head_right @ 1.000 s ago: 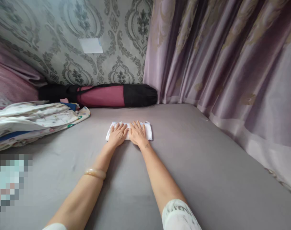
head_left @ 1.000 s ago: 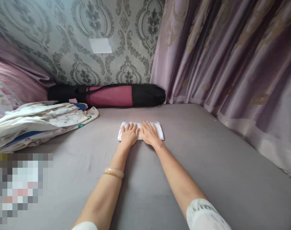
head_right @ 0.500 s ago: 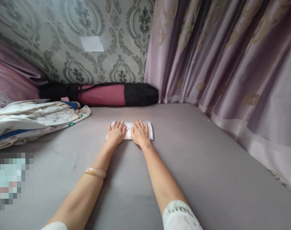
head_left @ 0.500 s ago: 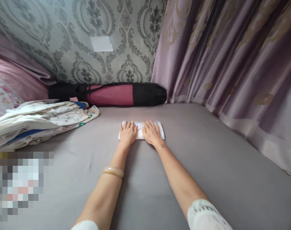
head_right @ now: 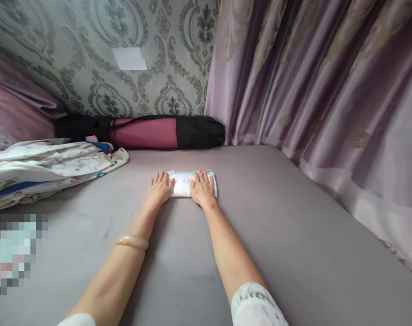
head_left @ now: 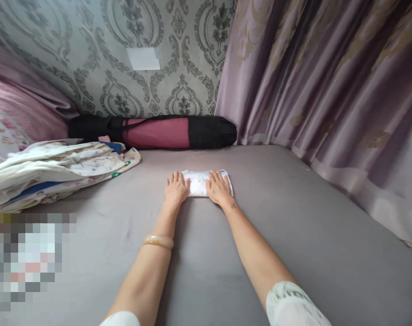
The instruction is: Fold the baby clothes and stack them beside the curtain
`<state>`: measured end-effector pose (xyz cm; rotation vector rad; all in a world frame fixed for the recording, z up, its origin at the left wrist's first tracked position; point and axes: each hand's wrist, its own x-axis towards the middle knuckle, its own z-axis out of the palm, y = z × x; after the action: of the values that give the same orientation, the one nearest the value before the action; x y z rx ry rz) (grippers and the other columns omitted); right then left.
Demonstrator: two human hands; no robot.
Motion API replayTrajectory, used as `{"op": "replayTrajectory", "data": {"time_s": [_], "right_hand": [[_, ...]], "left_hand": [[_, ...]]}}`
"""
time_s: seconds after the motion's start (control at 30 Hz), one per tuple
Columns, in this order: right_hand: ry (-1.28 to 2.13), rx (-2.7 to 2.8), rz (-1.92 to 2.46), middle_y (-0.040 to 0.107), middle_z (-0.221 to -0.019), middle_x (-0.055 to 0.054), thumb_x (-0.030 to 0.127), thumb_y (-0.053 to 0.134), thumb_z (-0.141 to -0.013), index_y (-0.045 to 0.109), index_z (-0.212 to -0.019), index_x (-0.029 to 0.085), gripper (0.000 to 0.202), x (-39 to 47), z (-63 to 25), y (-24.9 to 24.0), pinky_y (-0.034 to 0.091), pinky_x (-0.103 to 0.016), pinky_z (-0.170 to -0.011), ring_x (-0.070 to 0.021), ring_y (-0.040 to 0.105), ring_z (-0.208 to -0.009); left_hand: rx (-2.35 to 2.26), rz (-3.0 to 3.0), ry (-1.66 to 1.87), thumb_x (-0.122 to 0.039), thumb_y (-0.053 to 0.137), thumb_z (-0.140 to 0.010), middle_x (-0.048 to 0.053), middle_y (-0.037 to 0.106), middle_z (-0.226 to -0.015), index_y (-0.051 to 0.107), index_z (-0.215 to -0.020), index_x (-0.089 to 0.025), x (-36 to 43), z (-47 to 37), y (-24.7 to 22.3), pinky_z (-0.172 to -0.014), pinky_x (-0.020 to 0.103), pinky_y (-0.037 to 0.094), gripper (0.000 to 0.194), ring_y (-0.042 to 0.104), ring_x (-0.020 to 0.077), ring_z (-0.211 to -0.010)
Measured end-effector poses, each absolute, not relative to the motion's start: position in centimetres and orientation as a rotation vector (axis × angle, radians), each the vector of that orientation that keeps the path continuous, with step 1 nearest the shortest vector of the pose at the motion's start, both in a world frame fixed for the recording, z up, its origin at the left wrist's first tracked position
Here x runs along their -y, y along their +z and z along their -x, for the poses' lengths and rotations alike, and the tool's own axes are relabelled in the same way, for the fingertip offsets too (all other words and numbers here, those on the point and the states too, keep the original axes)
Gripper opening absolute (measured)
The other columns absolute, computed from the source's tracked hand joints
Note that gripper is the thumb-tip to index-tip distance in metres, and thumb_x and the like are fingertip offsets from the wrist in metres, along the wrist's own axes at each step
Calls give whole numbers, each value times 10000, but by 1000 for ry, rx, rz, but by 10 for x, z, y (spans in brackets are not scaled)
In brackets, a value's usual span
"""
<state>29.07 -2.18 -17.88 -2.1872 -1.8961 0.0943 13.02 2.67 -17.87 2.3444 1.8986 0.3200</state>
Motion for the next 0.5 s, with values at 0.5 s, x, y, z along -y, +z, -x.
{"op": "replayTrajectory", "data": {"time_s": [0.5], "right_hand": [[104, 1774, 2343, 248, -1578, -132, 341, 218, -991, 293, -1494, 26, 598, 23, -316, -177, 127, -406, -1176, -250, 175, -1460]], "left_hand": [[-1870, -2200, 276, -424, 216, -967, 150, 253, -1575, 277, -1501, -40, -29, -114, -179, -1182, 480, 182, 660, 192, 303, -1463]]}}
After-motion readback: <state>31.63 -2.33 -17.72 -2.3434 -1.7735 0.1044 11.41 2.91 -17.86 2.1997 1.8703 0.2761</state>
